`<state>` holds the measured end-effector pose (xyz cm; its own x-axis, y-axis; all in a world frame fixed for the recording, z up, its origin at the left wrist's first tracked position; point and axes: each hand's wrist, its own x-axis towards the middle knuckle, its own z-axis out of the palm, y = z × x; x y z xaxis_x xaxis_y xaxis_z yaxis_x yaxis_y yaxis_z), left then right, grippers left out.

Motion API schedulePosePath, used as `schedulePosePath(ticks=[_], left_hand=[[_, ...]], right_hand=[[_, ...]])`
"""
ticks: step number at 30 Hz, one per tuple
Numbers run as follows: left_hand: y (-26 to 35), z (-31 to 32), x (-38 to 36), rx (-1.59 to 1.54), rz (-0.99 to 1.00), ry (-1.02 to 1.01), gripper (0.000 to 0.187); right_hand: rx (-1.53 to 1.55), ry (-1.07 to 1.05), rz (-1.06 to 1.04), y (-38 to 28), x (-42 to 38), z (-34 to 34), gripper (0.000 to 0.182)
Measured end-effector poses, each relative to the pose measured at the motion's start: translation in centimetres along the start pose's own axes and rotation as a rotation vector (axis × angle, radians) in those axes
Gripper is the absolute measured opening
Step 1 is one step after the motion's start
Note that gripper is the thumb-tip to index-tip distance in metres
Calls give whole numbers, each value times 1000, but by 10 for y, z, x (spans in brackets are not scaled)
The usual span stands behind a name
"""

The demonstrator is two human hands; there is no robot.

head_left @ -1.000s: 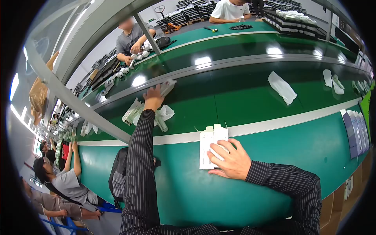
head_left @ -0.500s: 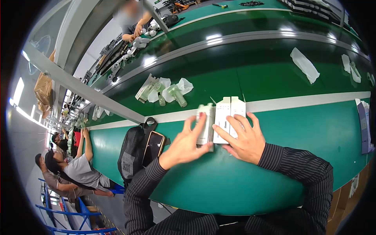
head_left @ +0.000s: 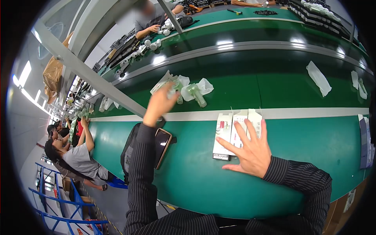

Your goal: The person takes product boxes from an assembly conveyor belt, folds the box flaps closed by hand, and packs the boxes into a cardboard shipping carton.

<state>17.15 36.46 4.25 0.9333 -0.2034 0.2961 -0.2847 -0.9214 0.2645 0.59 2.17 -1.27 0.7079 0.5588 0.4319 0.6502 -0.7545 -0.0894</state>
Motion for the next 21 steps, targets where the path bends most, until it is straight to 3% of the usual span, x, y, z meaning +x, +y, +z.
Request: schedulePosePath(ticks=[4, 5, 8, 10, 13, 15, 21], left_hand=[[-159, 50, 58, 334, -130, 267, 69], [-167, 50, 58, 319, -130, 267, 69], [-172, 51, 59, 232, -268, -131, 75], [-172, 53, 52, 250, -225, -94, 76], [-100, 30, 30, 324, -283, 66, 75], [-41, 12, -6, 326, -162, 137, 75], [91, 11, -129, 305, 96, -38, 70]], right_hand=[[-15, -54, 10, -4, -5, 13, 79], [-35, -47, 13, -5, -6, 13, 77], [-50, -45, 16, -3, -9, 15, 72], [-53, -22, 3, -2, -8, 18, 71], [-34, 0, -8, 3, -8, 22, 71], [-17, 6, -20, 5, -9, 25, 71], [14, 11, -28, 7, -11, 27, 72]])
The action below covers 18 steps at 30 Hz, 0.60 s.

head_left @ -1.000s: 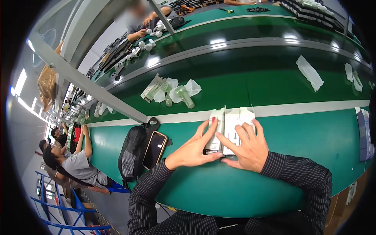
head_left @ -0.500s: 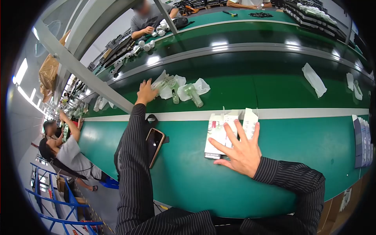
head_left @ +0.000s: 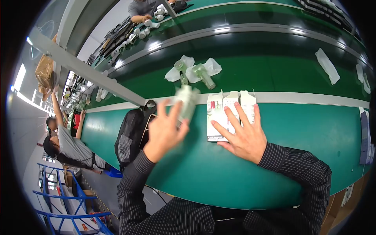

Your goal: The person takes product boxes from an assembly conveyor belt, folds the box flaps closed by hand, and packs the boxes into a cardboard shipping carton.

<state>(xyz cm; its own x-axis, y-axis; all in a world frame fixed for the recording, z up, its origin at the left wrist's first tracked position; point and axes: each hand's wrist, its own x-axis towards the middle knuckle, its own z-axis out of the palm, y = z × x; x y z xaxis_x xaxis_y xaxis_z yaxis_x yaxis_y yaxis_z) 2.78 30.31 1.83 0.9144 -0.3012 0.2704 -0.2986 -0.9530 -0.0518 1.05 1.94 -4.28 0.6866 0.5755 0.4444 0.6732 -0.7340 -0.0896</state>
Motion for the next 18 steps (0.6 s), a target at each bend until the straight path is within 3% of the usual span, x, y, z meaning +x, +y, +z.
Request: schedulePosePath(ticks=[4, 5, 10, 14, 16, 18], left_hand=[[41, 13, -25, -410, 71, -73, 84], [43, 17, -25, -468, 43, -108, 92], [22, 15, -20, -596, 121, -205, 95], [20, 37, -15, -758, 130, -153, 95], [21, 48, -17, -874, 231, -36, 92], [13, 53, -23, -943, 196, -51, 91]], right_hand=[[5, -29, 8, -7, 6, -8, 73], [-20, -49, 32, -9, 9, -10, 74], [-66, -202, 99, -16, 18, -29, 79], [-70, -292, 137, -21, 21, -38, 90], [-100, -320, 194, -24, 17, -35, 102], [-88, -349, 194, -31, 25, -33, 101]])
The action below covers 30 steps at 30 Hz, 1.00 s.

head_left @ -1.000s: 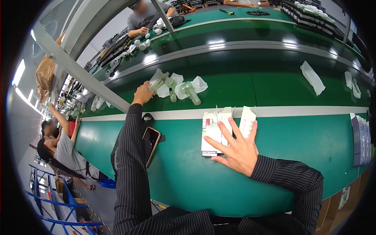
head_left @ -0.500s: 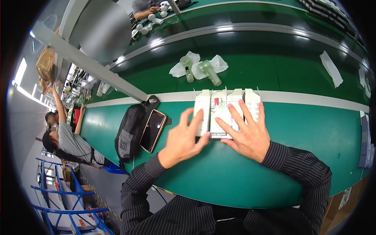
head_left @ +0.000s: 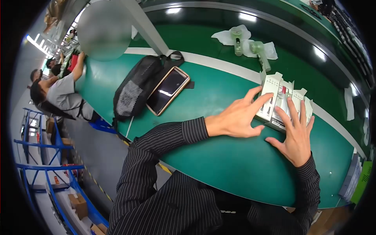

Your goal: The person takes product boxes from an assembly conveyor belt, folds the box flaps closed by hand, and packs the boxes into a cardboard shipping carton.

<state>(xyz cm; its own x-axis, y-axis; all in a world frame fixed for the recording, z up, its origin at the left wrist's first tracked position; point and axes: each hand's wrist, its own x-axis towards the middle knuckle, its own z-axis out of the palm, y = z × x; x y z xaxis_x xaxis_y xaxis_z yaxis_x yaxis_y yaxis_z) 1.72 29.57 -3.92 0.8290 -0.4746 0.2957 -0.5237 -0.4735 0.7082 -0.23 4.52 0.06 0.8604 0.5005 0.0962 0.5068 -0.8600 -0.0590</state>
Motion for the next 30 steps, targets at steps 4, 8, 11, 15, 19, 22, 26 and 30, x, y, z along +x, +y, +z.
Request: schedulePosePath(ticks=[4, 8, 11, 15, 19, 22, 26, 30], left_hand=[[-11, 4, 7, -192, -10, -62, 88], [-20, 0, 6, -259, 36, -61, 88], [-23, -2, 5, -228, 23, -52, 88], [-22, -8, 5, -258, -11, -33, 84], [-24, -9, 1, -223, 46, -12, 78], [-27, -15, 0, -206, 68, -41, 75], [-35, -19, 3, -171, 90, -66, 74], [-43, -20, 2, -131, 127, -76, 74]], right_hand=[[-23, -51, 144, -4, 2, -6, 100], [-73, 54, 132, -16, 8, -3, 98], [-111, 32, 130, -18, 14, 7, 93], [-232, 121, 108, -18, 13, 17, 96], [-200, 137, 156, -16, 13, 21, 101], [-232, 140, 154, -20, 12, 18, 104], [-210, 99, 206, -22, 8, 19, 101], [-168, 126, 199, -21, -5, 26, 97]])
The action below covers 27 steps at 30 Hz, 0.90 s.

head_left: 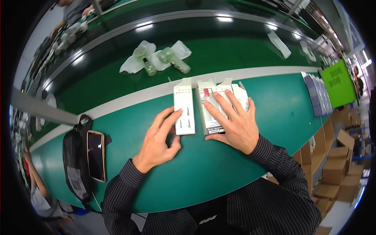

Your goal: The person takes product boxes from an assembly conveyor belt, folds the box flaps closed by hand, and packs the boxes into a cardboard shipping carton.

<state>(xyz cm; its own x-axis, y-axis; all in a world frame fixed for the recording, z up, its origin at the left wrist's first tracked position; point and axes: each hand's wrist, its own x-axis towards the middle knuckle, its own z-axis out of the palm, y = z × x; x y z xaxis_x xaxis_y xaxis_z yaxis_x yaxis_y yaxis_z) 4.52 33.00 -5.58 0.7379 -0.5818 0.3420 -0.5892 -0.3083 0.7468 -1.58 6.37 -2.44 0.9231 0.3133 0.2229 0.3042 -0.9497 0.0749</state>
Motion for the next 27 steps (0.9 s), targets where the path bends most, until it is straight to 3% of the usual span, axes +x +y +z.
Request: schedulePosePath(ticks=[6, 11, 16, 23, 27], left_hand=[[-8, -4, -9, 207, 118, -46, 72], [4, 3, -10, 84, -28, -59, 73], [-6, 1, -12, 105, 21, -94, 73], [-5, 5, 2, 175, 137, -138, 74], [2, 5, 4, 138, 75, -165, 76]], right_hand=[[79, 7, 87, -17, -5, -2, 96], [156, -88, 28, -10, 1, -9, 97], [107, -149, -30, -3, -2, -21, 99], [120, -51, -13, 12, -6, 14, 99], [84, 22, -15, 15, -9, 19, 99]])
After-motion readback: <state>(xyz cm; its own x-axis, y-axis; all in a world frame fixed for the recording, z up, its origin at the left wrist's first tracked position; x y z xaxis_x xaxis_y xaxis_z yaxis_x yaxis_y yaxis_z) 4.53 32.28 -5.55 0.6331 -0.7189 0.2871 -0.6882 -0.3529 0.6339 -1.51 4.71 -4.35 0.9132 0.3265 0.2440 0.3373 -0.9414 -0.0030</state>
